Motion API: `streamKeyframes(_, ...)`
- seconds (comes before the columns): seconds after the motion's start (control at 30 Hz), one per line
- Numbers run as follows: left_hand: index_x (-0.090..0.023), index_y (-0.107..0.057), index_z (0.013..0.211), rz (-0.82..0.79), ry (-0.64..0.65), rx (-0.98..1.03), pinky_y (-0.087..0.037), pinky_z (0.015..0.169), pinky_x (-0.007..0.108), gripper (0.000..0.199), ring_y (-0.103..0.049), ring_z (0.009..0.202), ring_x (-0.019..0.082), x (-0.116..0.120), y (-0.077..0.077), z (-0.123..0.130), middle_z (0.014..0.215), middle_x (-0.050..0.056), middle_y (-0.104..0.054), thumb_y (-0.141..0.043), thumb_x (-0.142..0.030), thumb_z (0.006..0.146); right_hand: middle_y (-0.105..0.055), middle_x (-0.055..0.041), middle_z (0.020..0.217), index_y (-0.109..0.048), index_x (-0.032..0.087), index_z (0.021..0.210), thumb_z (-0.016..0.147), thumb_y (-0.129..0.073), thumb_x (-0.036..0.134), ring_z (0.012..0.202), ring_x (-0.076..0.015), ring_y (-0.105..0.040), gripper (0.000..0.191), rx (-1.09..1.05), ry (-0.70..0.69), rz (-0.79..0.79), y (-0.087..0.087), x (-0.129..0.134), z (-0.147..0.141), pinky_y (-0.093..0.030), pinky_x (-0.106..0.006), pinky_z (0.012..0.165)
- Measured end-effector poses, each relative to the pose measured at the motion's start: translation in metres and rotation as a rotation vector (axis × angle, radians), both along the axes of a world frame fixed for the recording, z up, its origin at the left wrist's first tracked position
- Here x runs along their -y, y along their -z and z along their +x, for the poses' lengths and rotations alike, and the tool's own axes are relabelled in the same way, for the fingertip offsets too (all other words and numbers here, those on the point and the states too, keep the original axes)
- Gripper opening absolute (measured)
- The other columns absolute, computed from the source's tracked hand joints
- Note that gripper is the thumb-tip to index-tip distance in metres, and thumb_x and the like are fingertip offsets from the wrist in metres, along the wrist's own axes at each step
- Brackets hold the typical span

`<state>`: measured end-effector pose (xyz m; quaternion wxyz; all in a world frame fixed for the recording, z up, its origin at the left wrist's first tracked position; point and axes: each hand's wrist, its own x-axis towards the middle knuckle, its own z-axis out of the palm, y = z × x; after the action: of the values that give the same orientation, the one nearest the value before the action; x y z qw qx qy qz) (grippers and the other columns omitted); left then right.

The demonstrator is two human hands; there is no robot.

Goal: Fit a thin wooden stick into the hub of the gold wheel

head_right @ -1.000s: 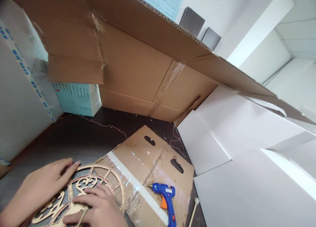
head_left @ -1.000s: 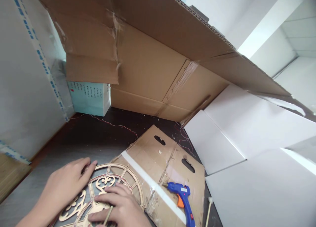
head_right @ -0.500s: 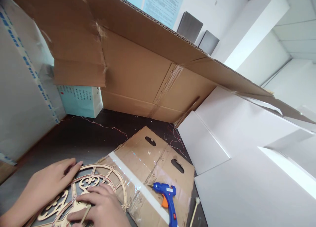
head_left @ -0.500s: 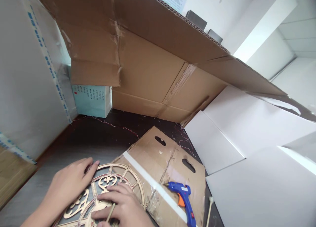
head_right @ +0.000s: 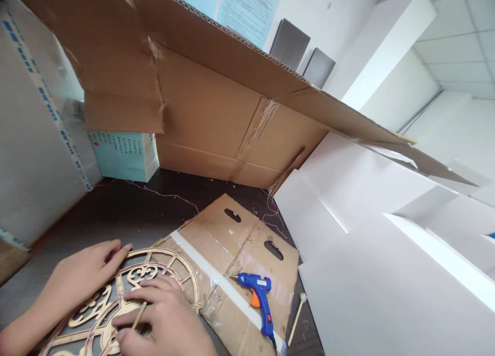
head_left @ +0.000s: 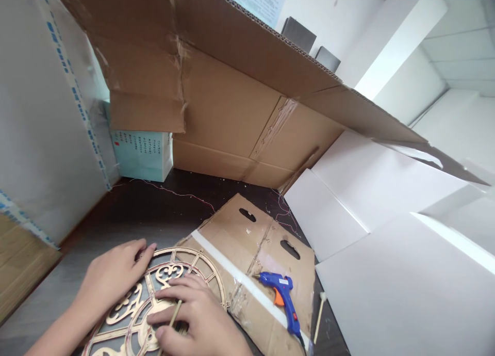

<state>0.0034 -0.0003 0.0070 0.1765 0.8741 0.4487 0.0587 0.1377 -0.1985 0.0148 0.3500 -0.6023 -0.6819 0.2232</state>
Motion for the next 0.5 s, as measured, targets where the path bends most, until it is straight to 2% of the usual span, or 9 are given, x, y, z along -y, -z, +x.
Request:
streamKeyframes(0.3,-0.023,-0.058,0.075,0.109,0.027,-0.002,-0.031,0.062,0.032,0.052,-0.066,0.086,0.029,0.0033,0.0029,-0.0016,0.086,0.008,-0.072,-0.023,-0.056,0.096,-0.064,0.0048,0.134,-0.075,0.034,0.116,0.091,-0.065,0.026,0.132,-0.0156,-0.049,0.028,0.034,-0.032,0.04,0.0057,0.0003,0.0001,-0.028,-0.032,0.117)
streamKeyframes(0.5,-0.021,-0.062,0.076,0.173,0.009,0.008,-0.032,0.061,0.033,0.052,-0.068,0.086,0.032,0.005,0.0068,0.0,0.086,0.012,-0.073,-0.026,-0.054,0.093,-0.064,0.0003,0.134,-0.075,0.03,0.116,0.094,-0.061,0.024,0.132,-0.0169,-0.049,0.027,0.082,-0.066,0.066,0.0082,0.0047,-0.0018,-0.03,-0.034,0.116)
